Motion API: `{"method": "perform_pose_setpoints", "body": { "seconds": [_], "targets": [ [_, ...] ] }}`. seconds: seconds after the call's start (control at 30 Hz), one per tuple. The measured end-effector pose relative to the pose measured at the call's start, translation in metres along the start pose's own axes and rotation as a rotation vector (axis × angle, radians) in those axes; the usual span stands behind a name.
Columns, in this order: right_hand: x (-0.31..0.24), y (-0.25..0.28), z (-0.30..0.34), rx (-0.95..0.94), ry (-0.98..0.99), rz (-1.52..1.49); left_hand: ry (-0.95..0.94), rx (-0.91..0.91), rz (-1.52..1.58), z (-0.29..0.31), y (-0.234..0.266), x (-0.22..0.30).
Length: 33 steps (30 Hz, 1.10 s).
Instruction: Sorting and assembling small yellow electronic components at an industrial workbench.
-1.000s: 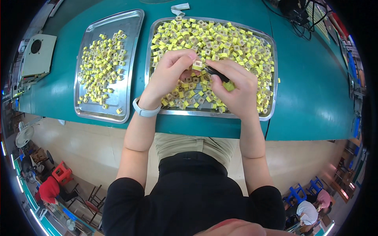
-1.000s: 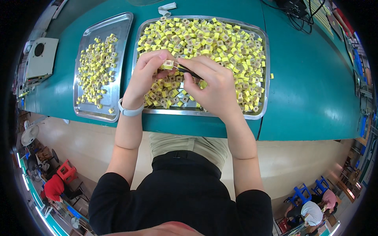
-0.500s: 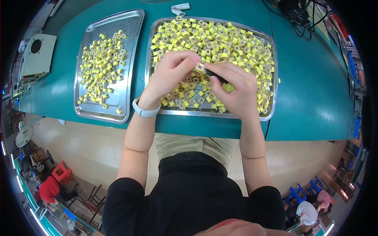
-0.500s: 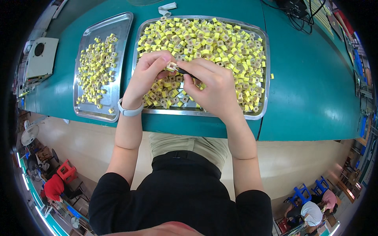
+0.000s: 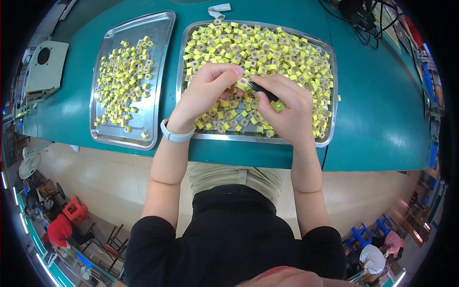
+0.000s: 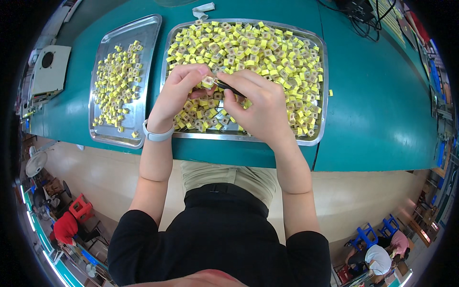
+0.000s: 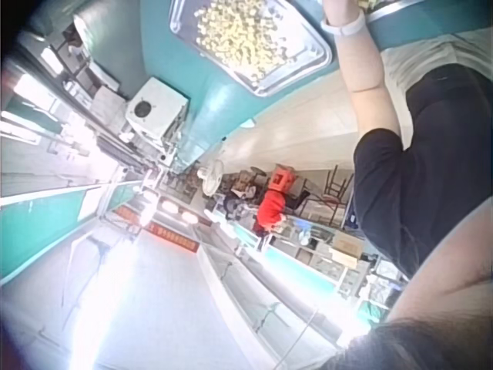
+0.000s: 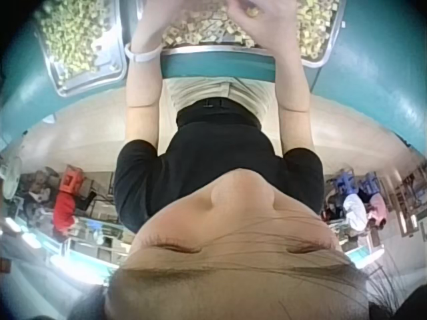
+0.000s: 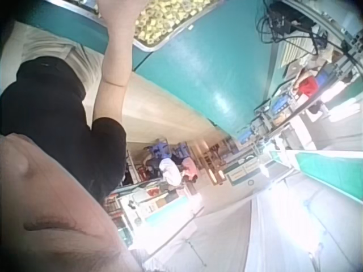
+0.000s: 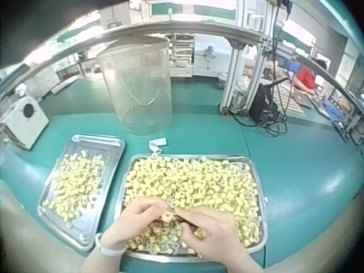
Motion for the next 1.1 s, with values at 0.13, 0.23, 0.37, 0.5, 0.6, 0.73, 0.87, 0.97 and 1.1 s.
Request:
{"method": "perform_pose_setpoints", "body": {
  "seconds": [0.13, 0.23, 0.37, 0.5, 0.6, 0.73, 0.87, 0.97, 1.1],
  "targets": [
    [0.002, -0.001, 0.000, 0.002, 0.030, 0.028, 0.024, 0.010, -0.013, 0.001, -0.002, 0.000],
    [0.002, -0.001, 0.000, 0.001, 0.023, 0.030, 0.050, 0.147, 0.038, 0.001, -0.010, 0.002],
    [0.000, -0.001, -0.001, 0.003, 0.034, 0.035, 0.122, -0.073, 0.241, -0.003, -0.007, -0.002],
    [-0.003, 0.001, -0.001, 0.052, 0.014, -0.025, 0.150, -0.258, 0.634, -0.005, -0.005, -0.007],
    [0.000, 0.003, -0.001, 0.120, 0.024, 0.000, 0.120, -0.173, 0.690, -0.002, -0.006, 0.001],
    [0.002, 0.003, -0.001, 0.165, 0.004, 0.019, 0.024, -0.126, 0.456, 0.002, -0.002, 0.007],
    [0.002, 0.003, -0.001, 0.189, 0.009, 0.031, -0.020, -0.058, 0.057, 0.002, -0.007, 0.008],
    [0.004, 0.004, -0.002, 0.199, 0.055, 0.062, -0.117, 0.049, -0.476, 0.003, -0.021, 0.007],
    [0.005, 0.003, -0.003, 0.218, 0.028, 0.033, -0.126, 0.138, -0.911, 0.010, -0.034, 0.002]
  ]
}}
Point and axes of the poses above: each hand's wrist, its own z-axis away from the middle knuckle, its own y-axis out of the back of the hand, x = y × z, the point moved 1 cm from there along -z, towards the middle knuckle, and after that the axes turned 1 degree about y, right-handed, at the moved point
